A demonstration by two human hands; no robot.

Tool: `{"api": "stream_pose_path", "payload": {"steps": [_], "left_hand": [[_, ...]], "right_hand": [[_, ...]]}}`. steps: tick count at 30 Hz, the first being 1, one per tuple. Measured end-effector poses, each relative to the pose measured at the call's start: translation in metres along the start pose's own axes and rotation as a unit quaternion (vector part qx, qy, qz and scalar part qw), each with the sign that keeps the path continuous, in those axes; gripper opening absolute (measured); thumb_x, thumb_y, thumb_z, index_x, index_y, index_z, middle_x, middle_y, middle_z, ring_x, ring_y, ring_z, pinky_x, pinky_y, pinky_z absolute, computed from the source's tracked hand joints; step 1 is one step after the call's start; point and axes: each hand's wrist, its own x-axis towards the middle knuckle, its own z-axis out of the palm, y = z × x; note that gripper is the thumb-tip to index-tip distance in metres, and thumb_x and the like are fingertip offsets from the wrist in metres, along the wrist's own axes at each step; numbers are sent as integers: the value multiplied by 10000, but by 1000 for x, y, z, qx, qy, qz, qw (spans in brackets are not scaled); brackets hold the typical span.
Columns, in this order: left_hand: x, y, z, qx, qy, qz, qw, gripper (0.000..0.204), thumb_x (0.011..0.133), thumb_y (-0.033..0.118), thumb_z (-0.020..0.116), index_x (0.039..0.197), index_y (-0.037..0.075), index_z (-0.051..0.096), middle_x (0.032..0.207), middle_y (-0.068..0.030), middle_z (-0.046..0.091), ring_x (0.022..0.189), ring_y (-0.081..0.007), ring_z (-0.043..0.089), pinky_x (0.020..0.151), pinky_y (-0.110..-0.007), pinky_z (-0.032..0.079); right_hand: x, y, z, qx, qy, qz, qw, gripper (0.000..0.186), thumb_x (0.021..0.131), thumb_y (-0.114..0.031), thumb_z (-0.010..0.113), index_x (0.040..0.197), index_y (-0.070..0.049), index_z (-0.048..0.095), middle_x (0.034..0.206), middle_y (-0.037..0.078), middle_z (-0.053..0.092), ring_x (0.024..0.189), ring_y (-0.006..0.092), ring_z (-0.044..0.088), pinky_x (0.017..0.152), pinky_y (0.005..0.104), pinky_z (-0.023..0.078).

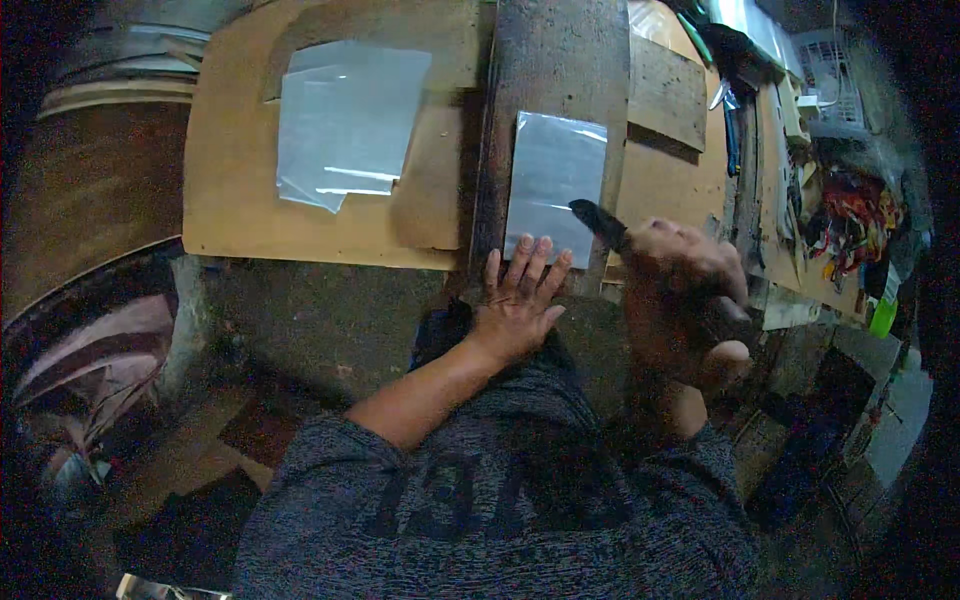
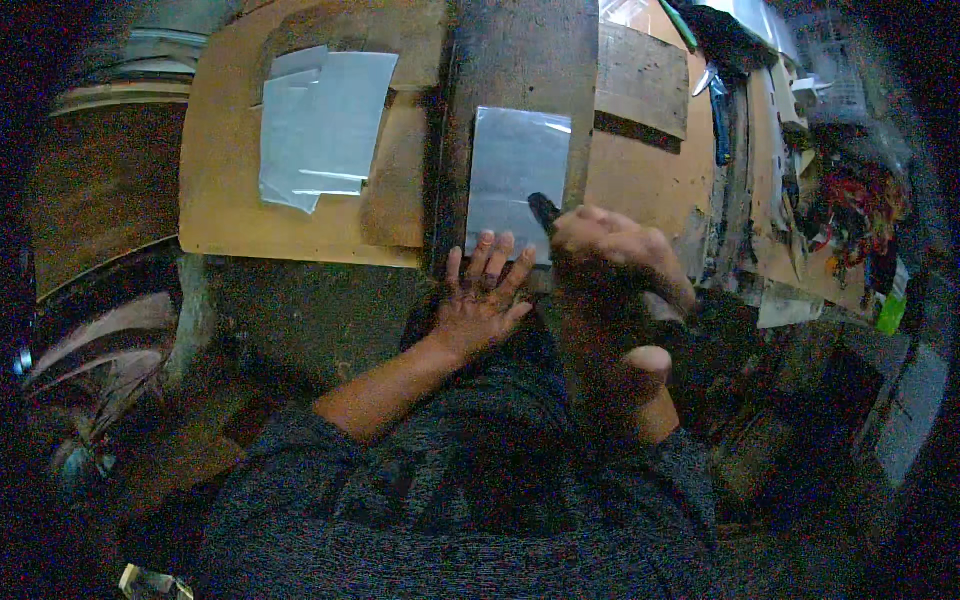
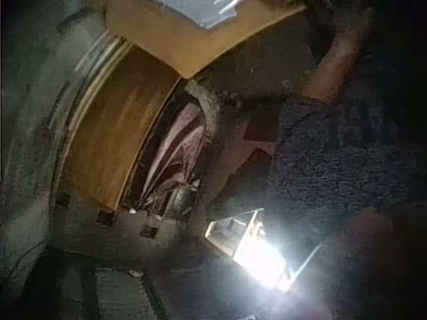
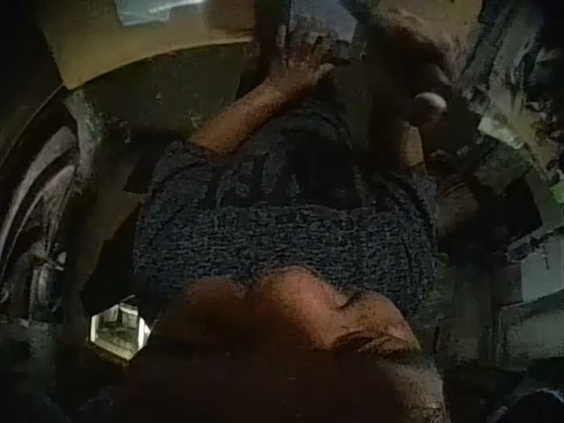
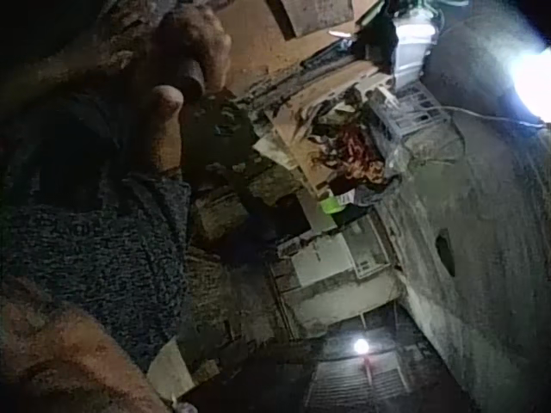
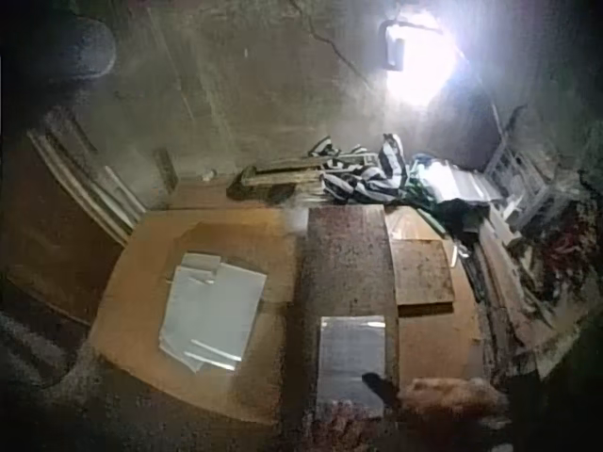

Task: The person cuts a small piece of light-colored material on a wooden block using a knife and folds the resulting piece.

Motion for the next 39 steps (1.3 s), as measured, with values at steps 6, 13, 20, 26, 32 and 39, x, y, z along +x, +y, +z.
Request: {"api": "stream_pose_path", "payload": {"steps": [6, 13, 20, 26, 32, 39], "left_hand": [[-3, 1, 4, 8, 5, -11, 1000, 799, 786, 470, 582, 1444, 192, 224, 1504, -105, 148, 1403, -301, 58, 1097, -540, -6], [-5, -3, 5, 29, -35, 11, 999, 782, 808, 473, 558, 1445, 178, 212, 1494, -109, 167, 1400, -302, 64, 1095, -542, 8], [-1, -1, 3, 1, 2, 2, 1000, 804, 785, 461, 594, 1441, 176, 226, 1484, -111, 189, 1395, -307, 97, 1092, -543, 35], [-1, -1, 9, 26, 25, 4, 999, 817, 752, 492, 617, 1426, 181, 274, 1472, -122, 232, 1381, -316, 160, 1069, -584, 81], [0, 0, 3, 11, 10, 5, 1000, 816, 764, 462, 620, 1438, 186, 251, 1484, -128, 204, 1382, -325, 151, 1068, -584, 81], [0, -1, 3, 6, 7, 7, 1000, 790, 774, 450, 602, 1436, 191, 256, 1486, -130, 202, 1383, -326, 145, 1071, -584, 78]], "right_hand": [[-7, 2, 19, 15, -14, 70, 997, 719, 683, -698, 615, 896, -26, 473, 819, 85, 479, 755, 225, 437, 735, 402, 368], [3, 25, 7, -17, -29, 113, 993, 668, 726, -605, 610, 993, -2, 502, 901, 133, 499, 818, 274, 465, 793, 430, 391], [3, 12, 2, 34, -36, 88, 995, 606, 707, -575, 635, 949, -35, 501, 855, 113, 483, 786, 265, 451, 773, 411, 390], [-2, -3, 3, 16, 39, 65, 997, 624, 699, -572, 652, 914, -6, 499, 832, 108, 471, 774, 251, 439, 733, 400, 388], [-2, -10, -19, -73, 44, 76, 994, 626, 698, -602, 650, 880, -24, 491, 758, 49, 406, 711, 206, 377, 651, 356, 332], [-5, -11, -18, -54, 52, 54, 996, 591, 699, -620, 642, 873, -74, 498, 763, 40, 419, 707, 193, 384, 676, 358, 322]]}}
